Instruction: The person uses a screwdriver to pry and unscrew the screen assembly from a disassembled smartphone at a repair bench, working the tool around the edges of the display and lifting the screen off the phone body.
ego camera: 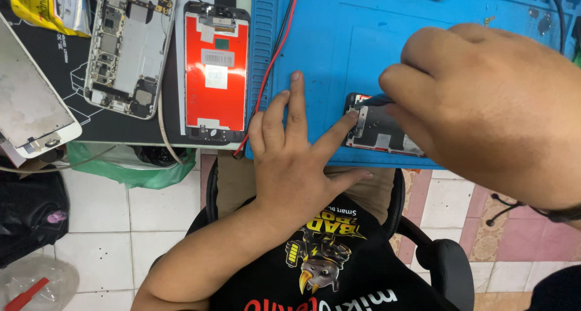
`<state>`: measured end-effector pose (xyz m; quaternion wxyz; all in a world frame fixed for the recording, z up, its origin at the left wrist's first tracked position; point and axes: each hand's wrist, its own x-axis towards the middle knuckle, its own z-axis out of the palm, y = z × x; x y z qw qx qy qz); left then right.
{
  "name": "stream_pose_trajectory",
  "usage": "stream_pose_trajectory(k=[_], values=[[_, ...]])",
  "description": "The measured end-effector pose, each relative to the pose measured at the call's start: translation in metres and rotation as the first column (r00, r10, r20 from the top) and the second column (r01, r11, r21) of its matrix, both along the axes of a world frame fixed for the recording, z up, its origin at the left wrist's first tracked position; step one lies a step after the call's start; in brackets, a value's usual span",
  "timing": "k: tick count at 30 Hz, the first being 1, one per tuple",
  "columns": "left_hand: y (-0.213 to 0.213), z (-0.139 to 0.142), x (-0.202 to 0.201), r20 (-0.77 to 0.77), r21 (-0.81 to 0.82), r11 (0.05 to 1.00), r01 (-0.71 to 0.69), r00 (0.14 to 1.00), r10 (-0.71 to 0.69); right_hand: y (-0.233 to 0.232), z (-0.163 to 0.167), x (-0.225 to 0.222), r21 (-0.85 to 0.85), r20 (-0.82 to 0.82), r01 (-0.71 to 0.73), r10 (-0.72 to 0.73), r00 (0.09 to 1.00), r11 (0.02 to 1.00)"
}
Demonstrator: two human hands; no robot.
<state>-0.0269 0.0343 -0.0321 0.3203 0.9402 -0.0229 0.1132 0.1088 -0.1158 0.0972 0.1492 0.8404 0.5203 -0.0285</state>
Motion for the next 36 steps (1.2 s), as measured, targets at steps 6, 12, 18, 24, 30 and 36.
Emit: stream_pose_trajectory(k=[6,12,18,24,30,36], values=[[-0.001,0.0,0.001,-0.01,0.005,1.0,0.011,1.0,-0.011,-0.001,0.002,0.0,-0.046,0.038,-0.019,0.021,0.999,0.999],[0.002,0.005,0.001,0.024,-0.064,0.998,0.018,1.0,-0.016,-0.015,0.001,0.001,0.177,-0.128,0.051,-0.028,0.991,0.983],[0.023,0.032,-0.013,0.209,-0.276,0.961,-0.011,0.975,0.071,-0.064,0.003,-0.014,0.322,-0.473,0.397,-0.217,0.854,0.86],[0.027,0.049,-0.012,0.184,-0.521,0.834,0.179,0.978,-0.095,-0.091,-0.008,-0.042,0.3,-0.629,0.504,-0.229,0.743,0.81],[0.019,0.057,-0.009,0.12,-0.546,0.81,0.213,0.977,-0.177,-0.085,0.008,-0.042,0.41,-0.493,0.142,0.087,0.866,0.901],[0.015,0.053,-0.013,0.055,-0.563,0.792,0.238,0.966,-0.251,-0.104,-0.003,-0.064,0.426,-0.476,0.191,0.039,0.879,0.884]])
